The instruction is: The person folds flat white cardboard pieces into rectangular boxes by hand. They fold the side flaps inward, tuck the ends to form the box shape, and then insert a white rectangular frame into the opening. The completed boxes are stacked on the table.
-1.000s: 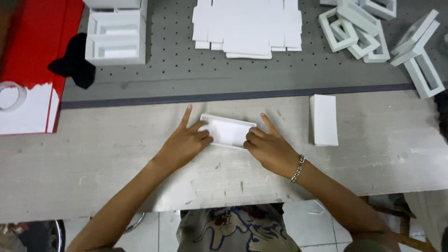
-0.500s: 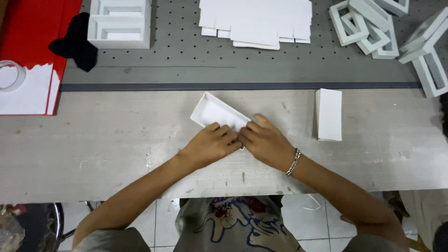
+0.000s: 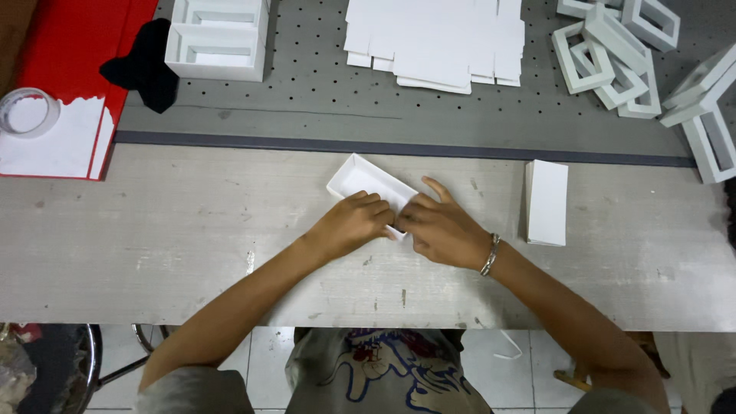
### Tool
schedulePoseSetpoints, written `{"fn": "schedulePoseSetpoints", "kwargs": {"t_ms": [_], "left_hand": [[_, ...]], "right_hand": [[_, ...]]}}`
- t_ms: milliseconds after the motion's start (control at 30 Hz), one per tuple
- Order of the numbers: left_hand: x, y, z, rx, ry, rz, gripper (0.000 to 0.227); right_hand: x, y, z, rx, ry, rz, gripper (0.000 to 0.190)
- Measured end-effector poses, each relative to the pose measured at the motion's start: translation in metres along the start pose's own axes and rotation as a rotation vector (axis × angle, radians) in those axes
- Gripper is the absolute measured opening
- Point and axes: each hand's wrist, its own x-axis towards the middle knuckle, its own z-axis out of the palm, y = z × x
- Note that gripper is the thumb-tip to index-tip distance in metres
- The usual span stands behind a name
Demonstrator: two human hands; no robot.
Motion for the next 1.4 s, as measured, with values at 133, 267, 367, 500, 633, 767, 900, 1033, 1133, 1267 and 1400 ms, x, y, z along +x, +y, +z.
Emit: {"fn": "schedulePoseSetpoints", "kwargs": {"t_ms": [133,267,367,500,633,767,900,1033,1133,1267,1400], "left_hand": [[0.001,-0.009,0.007,0.040,-0.036,0.006,0.036],[0.004,-0.010,0.004,0.012,-0.085,-0.020,0.036],[0.003,-0.015,0.008,0.015,-0.087,-0.039,0.038],[0.003,-0.008,-0.001,-0.097,-0.077,-0.106,0.047],[0.000,0.000,0.016,-0.077,-0.106,-0.156,0.056],[-0.004,0.006,0.000,-0.177,-0.073,-0.139,0.047],[-0.009,-0.007,-0.066,0.025,0.147,-0.234,0.077],[-0.028,-0.008,-0.072,-0.419,0.032,-0.367,0.076],[-0.037,-0.011,-0.051,-0.493,-0.008,-0.379,0.078],[-0.046,-0.011,-0.039,-0.461,0.070,-0.478,0.088],[-0.054,-0.009,-0.039,-0.458,-0.057,-0.648,0.100]], "right_hand": [[-0.004,0.001,0.023,-0.080,0.043,0.014,0.025],[0.001,-0.004,0.016,-0.040,0.041,0.028,0.030],[-0.002,-0.006,0.018,0.008,0.168,0.049,0.030],[-0.011,-0.014,0.025,0.021,0.234,0.191,0.028],[0.006,-0.012,0.027,-0.021,0.189,0.173,0.028],[0.001,0.003,0.034,0.002,0.125,0.119,0.020],[-0.020,0.010,0.031,-0.016,0.203,0.075,0.011],[-0.028,0.000,0.027,0.062,0.330,0.111,0.008],[-0.035,-0.015,0.009,0.148,0.352,0.102,0.028],[-0.049,-0.020,-0.020,0.260,0.586,0.217,0.044],[-0.099,0.010,-0.018,-0.274,0.820,0.907,0.049]]}}
